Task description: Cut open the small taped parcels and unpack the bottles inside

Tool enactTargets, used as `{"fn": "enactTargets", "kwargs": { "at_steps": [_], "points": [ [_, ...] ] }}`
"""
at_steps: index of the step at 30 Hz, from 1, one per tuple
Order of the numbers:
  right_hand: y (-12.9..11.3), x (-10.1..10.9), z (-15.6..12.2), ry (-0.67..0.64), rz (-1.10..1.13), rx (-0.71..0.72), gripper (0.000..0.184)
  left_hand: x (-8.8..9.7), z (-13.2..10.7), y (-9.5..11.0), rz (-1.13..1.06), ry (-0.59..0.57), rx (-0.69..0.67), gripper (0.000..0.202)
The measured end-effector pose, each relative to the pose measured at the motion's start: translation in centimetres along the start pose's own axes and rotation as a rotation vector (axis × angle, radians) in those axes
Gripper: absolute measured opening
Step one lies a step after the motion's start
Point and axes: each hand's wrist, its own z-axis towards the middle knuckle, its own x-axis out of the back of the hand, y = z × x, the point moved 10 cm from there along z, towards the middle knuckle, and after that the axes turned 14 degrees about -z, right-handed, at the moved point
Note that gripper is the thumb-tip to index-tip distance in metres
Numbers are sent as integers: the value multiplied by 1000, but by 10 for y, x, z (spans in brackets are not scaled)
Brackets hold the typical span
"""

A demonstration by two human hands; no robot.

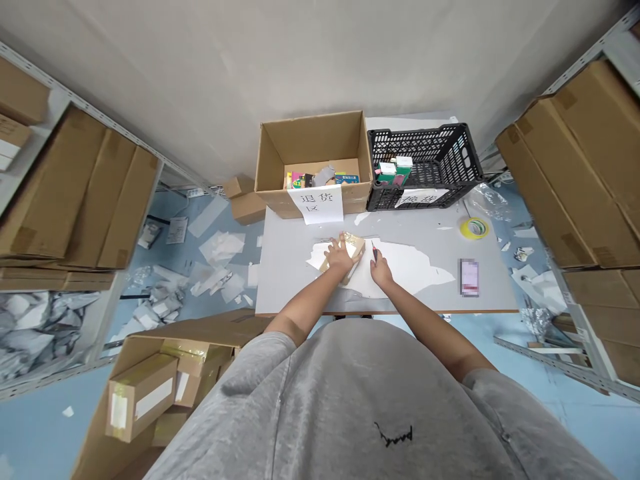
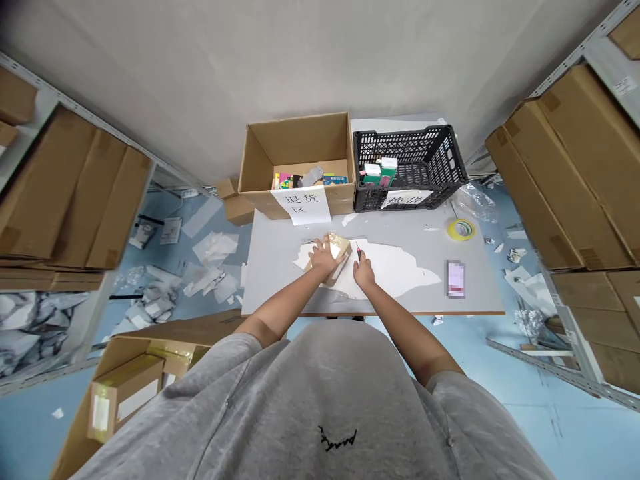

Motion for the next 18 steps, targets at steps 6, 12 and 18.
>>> {"fn": "enactTargets", "kwargs": {
  "at_steps": [6, 12, 18],
  "points": [
    [-20, -8, 4, -55, -9, 17, 68, -14, 14, 0, 13, -129, 297, 124],
    [-11, -19, -17, -103, -12, 64, 108, 7, 31, -37, 31, -118, 391, 109],
    [12, -23, -17, -70, 37, -40, 105, 13, 27, -103, -175, -164, 566, 102]
  ]
}}
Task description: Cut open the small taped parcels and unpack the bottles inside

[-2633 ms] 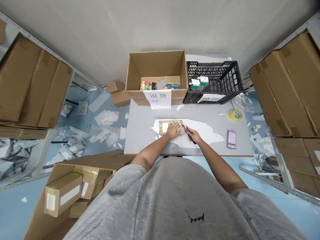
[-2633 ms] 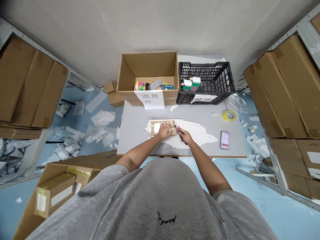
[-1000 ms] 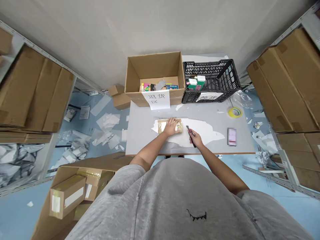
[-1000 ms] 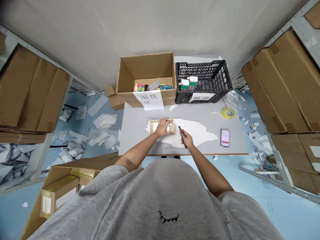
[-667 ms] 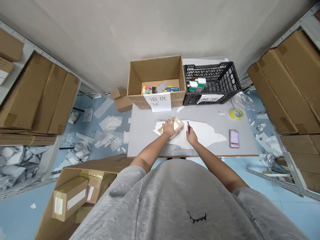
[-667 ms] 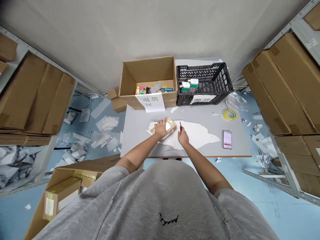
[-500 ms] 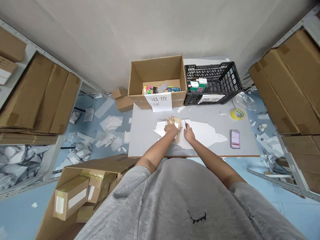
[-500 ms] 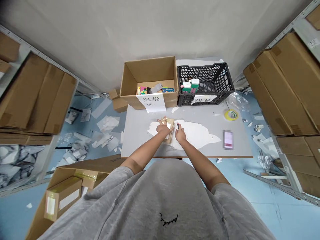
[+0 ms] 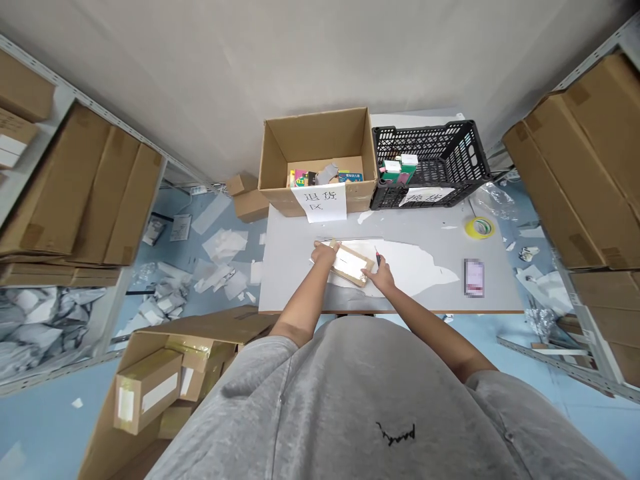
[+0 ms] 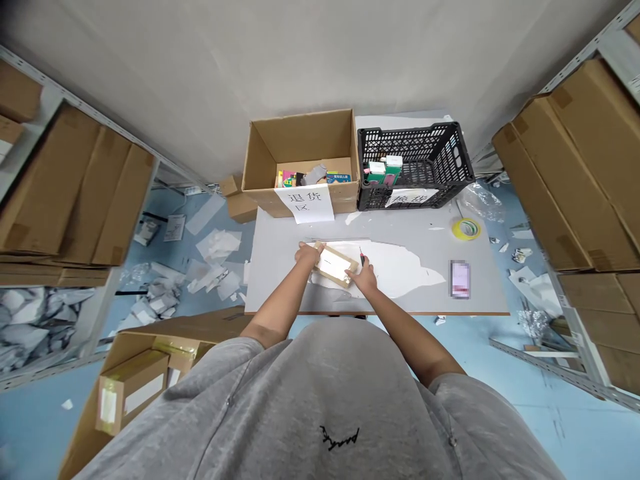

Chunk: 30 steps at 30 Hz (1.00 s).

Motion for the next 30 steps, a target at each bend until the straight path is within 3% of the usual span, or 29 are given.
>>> {"fn": "enactTargets", "kwargs": {
  "at_steps": [4, 6, 7, 9, 11, 13, 18, 22, 30],
  "points": [
    [1, 7, 15, 72, 46, -11, 86, -11, -12, -10, 17, 12, -26, 92],
    [-8, 12, 24, 86, 61, 39, 80, -17, -25, -5, 65, 80, -100, 83],
    [-14, 15, 29, 92, 71, 69, 77, -15, -34, 5, 103, 167, -197, 76],
    [-25, 23, 38, 111, 92, 129, 71, -19, -58, 36, 150, 260, -542, 68],
    [-34, 32, 45, 128, 101, 181, 68, -29, -83, 57, 174, 238, -850, 66],
    [-39, 38, 51, 134, 103, 220, 68, -36, -92, 65, 179, 181, -989, 67],
    [-29, 35, 46, 126, 154, 281, 77, -40, -81, 64, 211, 145, -966, 70],
    [-10, 25, 40, 125, 172, 249, 90, -51, -82, 69, 299, 116, -1006, 67],
    [-10, 33, 47, 148, 148, 200, 87, -54, -81, 76, 401, -15, -995, 72]
  ]
}}
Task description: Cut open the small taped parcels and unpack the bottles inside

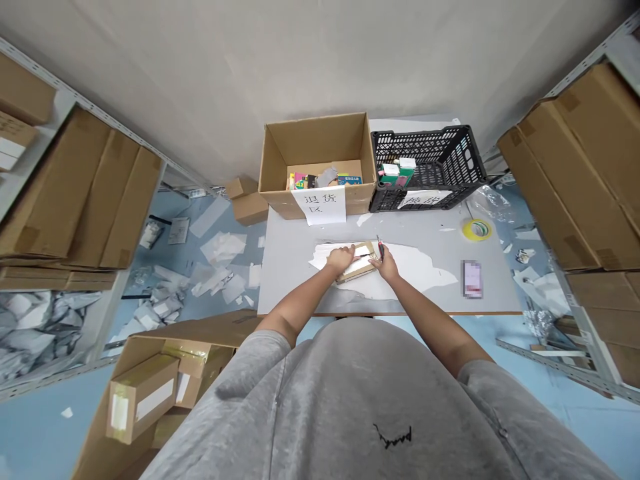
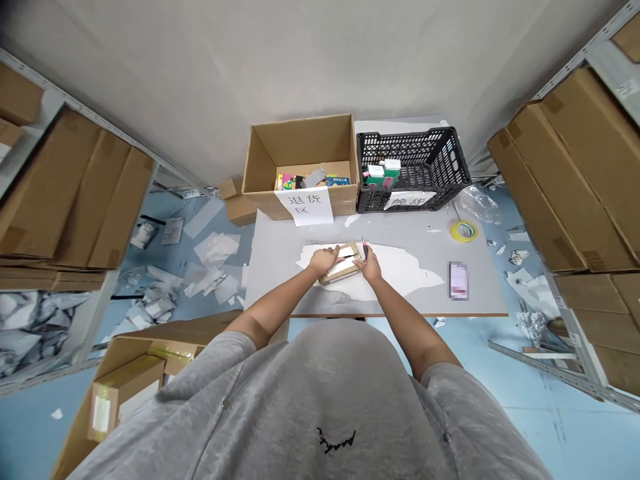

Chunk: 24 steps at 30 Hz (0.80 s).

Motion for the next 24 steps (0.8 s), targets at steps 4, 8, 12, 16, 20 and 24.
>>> {"fn": "enactTargets", "kwargs": {
  "at_steps": [4, 8, 12, 16, 20, 24],
  "points": [
    [-1, -3, -4, -30, -21, -15, 83, 8, 1, 14, 16, 72, -101, 64],
    [-1, -1, -10, -11, -31, -28, 83, 3, 1, 35, -4, 104, -205, 71],
    [-6, 10, -14, 53, -21, -52, 75, -2, 11, 50, -29, 120, -200, 75],
    [-1, 17, -29, 84, 144, -210, 42, -7, 25, 58, -35, 115, -198, 71],
    [1, -8, -50, -41, 446, -363, 34, -11, 29, 58, -18, 101, -256, 65],
    [1, -31, -63, -104, 541, -446, 37, -15, 30, 54, -20, 67, -288, 65]
  ]
}}
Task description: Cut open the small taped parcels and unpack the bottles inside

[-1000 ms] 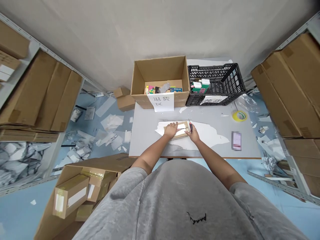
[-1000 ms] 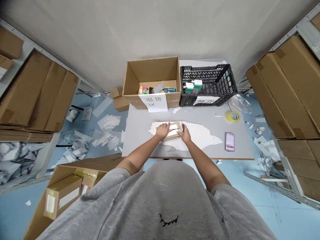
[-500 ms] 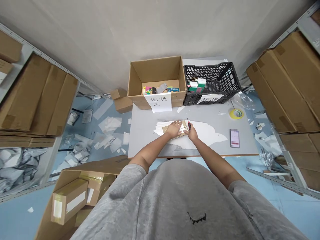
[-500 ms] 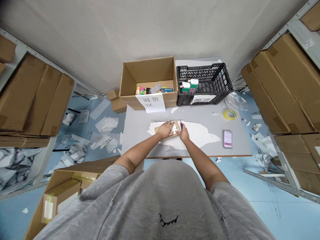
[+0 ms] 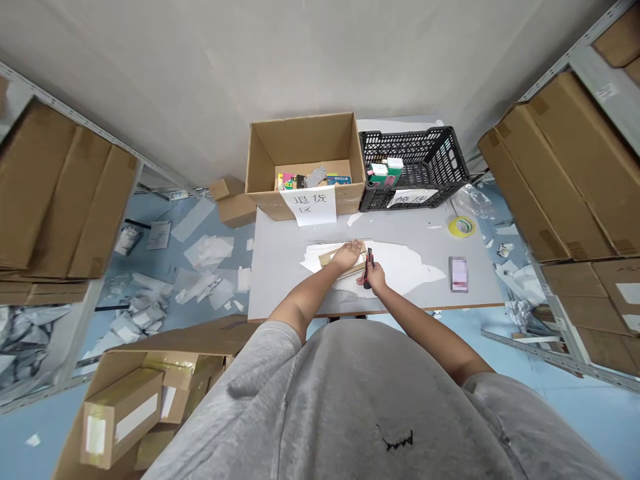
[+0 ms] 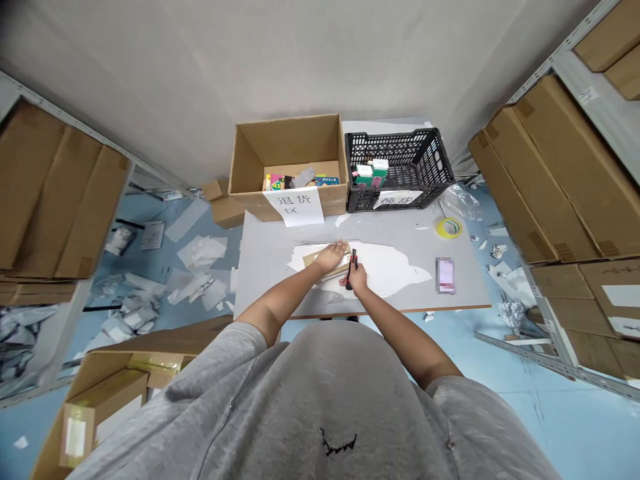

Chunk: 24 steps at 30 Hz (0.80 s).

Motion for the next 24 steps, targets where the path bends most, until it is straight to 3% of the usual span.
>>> {"fn": "enactTargets", "kwargs": {
  "at_steps": [11, 16, 24],
  "points": [
    [-20, -11, 4, 34, -161, -3, 44, 6, 9, -6, -3, -49, 16, 54],
    [-16, -13, -6, 10, -147, 32, 47, 8, 13, -9, 19, -78, 23, 49],
    [-23, -9, -5, 58, -105, -50, 31, 4, 9, -2, 13, -46, 35, 47]
  ]
}}
